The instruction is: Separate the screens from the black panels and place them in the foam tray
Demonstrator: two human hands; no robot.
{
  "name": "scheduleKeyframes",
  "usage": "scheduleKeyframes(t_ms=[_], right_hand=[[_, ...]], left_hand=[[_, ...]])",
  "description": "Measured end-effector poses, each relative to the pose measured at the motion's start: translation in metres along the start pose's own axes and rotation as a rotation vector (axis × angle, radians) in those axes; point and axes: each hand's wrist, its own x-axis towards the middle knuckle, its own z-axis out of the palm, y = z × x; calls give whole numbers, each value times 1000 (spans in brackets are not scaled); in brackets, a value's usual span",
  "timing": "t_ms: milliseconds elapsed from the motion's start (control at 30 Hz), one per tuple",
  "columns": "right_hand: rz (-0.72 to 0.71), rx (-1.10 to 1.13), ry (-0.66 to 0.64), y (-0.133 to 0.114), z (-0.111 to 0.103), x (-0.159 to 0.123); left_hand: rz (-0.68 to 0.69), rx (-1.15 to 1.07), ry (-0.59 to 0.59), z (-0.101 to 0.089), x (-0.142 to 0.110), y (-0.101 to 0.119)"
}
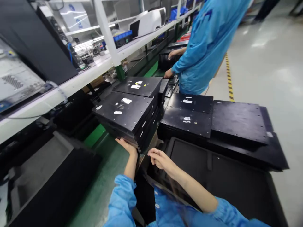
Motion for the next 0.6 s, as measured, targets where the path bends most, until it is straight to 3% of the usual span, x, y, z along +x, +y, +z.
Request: scheduleKeyframes(t_ms=[100, 167, 233, 333, 467, 600], right_hand=[[-85, -188, -32, 8, 26, -18], [-166, -436, -9, 20, 31, -41], [-185, -762, 85, 39, 24, -68], [-78, -1208, 230, 74, -3, -102], [96, -1491, 135, 106, -29, -119], [69, -1607, -173, 118, -8, -96]], left_hand=[[-144, -80, 150, -11, -3, -1], [-167, -134, 127, -29, -6, -3], [-149, -180, 56, -54, -11, -8], [-77, -240, -65, -95, -35, -23], [54, -315, -115, -138, -110, -53], [163, -207, -7, -169, -212, -69]])
